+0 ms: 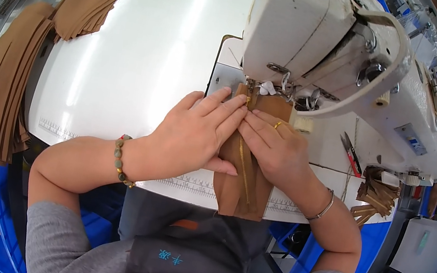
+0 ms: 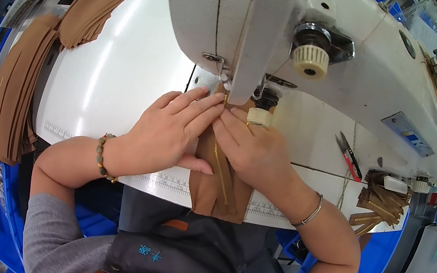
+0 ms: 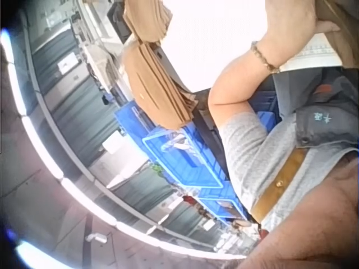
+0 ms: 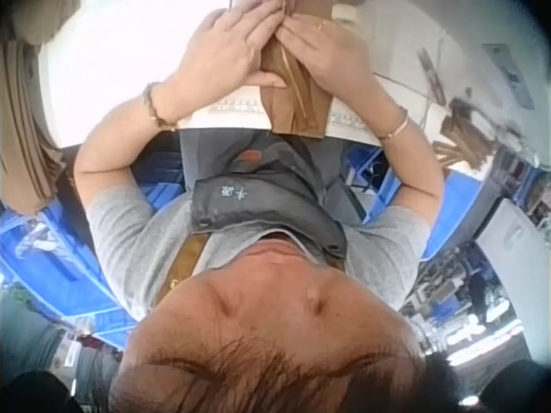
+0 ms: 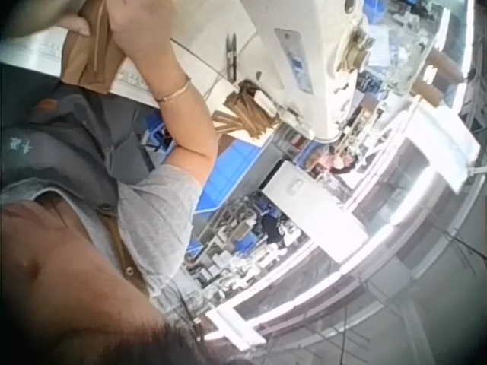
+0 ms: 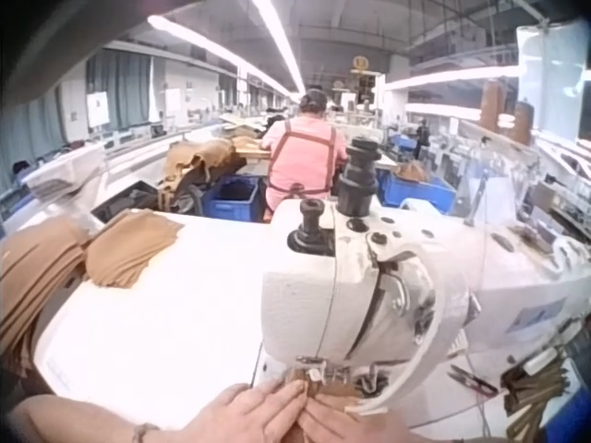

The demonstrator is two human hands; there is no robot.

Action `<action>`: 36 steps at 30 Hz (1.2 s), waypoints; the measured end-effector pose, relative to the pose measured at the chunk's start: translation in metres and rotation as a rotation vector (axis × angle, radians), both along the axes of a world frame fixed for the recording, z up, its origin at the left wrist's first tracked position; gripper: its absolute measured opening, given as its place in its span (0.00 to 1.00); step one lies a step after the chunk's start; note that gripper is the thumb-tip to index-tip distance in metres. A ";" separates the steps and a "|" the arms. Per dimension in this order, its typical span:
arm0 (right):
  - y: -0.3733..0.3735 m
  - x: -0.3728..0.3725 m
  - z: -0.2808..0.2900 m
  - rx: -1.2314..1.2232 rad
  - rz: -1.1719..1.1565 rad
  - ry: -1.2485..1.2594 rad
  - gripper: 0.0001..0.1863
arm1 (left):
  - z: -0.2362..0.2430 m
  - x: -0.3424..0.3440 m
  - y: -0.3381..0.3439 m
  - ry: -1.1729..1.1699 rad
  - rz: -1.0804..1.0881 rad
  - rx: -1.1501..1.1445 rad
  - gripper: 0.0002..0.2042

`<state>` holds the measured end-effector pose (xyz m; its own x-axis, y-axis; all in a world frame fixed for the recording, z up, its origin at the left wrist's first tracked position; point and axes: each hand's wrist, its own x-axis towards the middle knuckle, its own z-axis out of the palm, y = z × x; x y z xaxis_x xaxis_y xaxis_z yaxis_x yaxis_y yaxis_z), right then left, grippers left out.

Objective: Sewing a zipper onto a leather piece and assembling components of a leather bag using an industrial sewing machine.

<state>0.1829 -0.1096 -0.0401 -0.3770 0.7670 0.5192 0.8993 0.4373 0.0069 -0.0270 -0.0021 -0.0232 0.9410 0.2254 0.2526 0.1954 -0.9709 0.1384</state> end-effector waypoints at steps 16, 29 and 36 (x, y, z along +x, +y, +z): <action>0.004 0.003 -0.001 -0.138 -0.064 0.146 0.21 | 0.005 0.003 0.001 0.104 0.053 0.098 0.50; -0.001 0.002 -0.001 -0.141 -0.118 0.127 0.21 | 0.005 0.002 0.001 0.105 0.064 0.080 0.51; -0.002 0.001 -0.001 -0.123 -0.108 0.119 0.22 | 0.000 0.002 -0.001 0.056 0.076 0.098 0.49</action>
<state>0.1838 -0.1115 -0.0407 -0.2308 0.8599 0.4553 0.9323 0.3293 -0.1493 -0.0255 -0.0029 -0.0228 0.9352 0.2737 0.2248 0.2739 -0.9612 0.0310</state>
